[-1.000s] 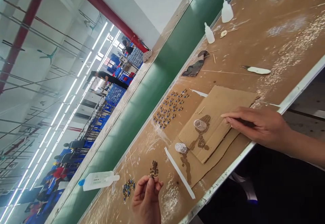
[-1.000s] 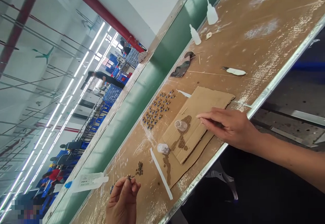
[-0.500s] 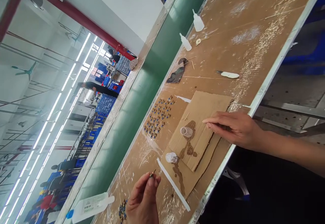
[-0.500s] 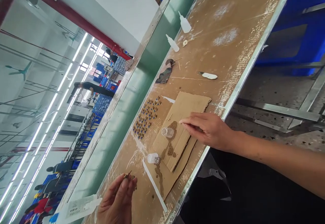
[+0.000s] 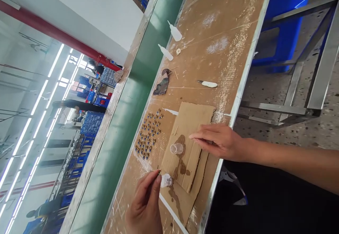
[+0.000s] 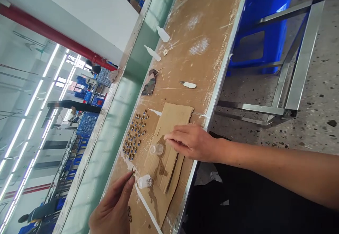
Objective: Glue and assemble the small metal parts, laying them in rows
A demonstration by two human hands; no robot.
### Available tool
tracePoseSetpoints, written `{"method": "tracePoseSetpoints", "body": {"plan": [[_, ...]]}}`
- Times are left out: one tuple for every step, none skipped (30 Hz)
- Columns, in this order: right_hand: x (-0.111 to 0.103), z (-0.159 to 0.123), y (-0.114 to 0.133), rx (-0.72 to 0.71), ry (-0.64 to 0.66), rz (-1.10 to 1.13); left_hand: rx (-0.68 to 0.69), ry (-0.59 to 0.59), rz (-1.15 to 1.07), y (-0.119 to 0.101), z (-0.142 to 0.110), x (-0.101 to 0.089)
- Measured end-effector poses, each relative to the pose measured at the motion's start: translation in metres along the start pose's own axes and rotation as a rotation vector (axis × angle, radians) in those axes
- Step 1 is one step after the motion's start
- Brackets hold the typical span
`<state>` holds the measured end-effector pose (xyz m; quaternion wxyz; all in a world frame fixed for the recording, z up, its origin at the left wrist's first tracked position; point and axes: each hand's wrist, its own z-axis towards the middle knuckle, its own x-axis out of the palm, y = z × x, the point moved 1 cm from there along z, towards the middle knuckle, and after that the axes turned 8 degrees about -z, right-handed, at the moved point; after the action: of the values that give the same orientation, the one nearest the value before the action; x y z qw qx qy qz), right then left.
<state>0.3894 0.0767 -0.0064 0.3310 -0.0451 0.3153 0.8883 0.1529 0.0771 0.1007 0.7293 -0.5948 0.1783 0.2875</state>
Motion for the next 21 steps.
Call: {"method": "tracePoseSetpoints", "body": {"plan": [[0.0, 0.0, 0.0, 0.001, 0.001, 0.001, 0.009, 0.032, 0.021, -0.002, 0.003, 0.003], [0.0, 0.0, 0.0, 0.0, 0.0, 0.0, 0.012, 0.06, 0.038, -0.004, 0.006, 0.006], [0.0, 0.0, 0.0, -0.001, -0.003, -0.002, 0.012, 0.089, 0.053, -0.007, 0.008, 0.01], [0.0, 0.0, 0.0, -0.002, -0.004, -0.002, 0.015, 0.116, 0.07, -0.011, 0.01, 0.014], [0.0, 0.0, -0.001, 0.001, -0.004, -0.004, 0.028, 0.138, 0.09, -0.015, 0.013, 0.018], [0.0, 0.0, -0.001, 0.005, -0.003, -0.004, 0.04, 0.163, 0.116, -0.018, 0.015, 0.022], [0.0, 0.0, -0.001, 0.009, -0.001, -0.003, 0.059, 0.187, 0.14, -0.021, 0.017, 0.025], [0.0, 0.0, -0.001, 0.012, 0.002, -0.002, 0.082, 0.207, 0.163, -0.023, 0.018, 0.027], [0.0, 0.001, -0.001, 0.013, -0.001, -0.005, 0.103, 0.23, 0.185, -0.025, 0.02, 0.029], [0.0, 0.001, -0.001, 0.013, -0.005, -0.008, 0.12, 0.254, 0.204, -0.026, 0.022, 0.03], [-0.001, 0.001, -0.001, 0.014, -0.008, -0.012, 0.134, 0.275, 0.223, -0.026, 0.023, 0.032], [-0.001, 0.002, -0.001, 0.014, -0.011, -0.016, 0.142, 0.296, 0.245, -0.026, 0.025, 0.032], [-0.002, 0.003, -0.001, 0.015, -0.013, -0.021, 0.151, 0.315, 0.269, -0.026, 0.026, 0.033], [-0.002, 0.003, -0.001, 0.015, -0.017, -0.023, 0.161, 0.334, 0.297, -0.026, 0.027, 0.034], [-0.003, 0.004, -0.001, 0.014, -0.024, -0.027, 0.181, 0.349, 0.324, -0.025, 0.029, 0.035], [-0.003, 0.004, -0.001, 0.013, -0.03, -0.03, 0.215, 0.358, 0.35, -0.025, 0.03, 0.037], [-0.004, 0.005, -0.001, 0.011, -0.038, -0.036, 0.26, 0.361, 0.378, -0.025, 0.031, 0.038], [-0.004, 0.005, -0.001, 0.01, -0.044, -0.042, 0.309, 0.364, 0.411, -0.026, 0.033, 0.039], [-0.004, 0.005, -0.002, 0.01, -0.047, -0.048, 0.364, 0.364, 0.45, -0.026, 0.034, 0.04], [-0.003, 0.005, -0.002, 0.013, -0.049, -0.054, 0.418, 0.367, 0.491, -0.026, 0.035, 0.041], [-0.003, 0.005, -0.002, 0.016, -0.051, -0.058, 0.479, 0.37, 0.528, -0.027, 0.035, 0.043]]}}
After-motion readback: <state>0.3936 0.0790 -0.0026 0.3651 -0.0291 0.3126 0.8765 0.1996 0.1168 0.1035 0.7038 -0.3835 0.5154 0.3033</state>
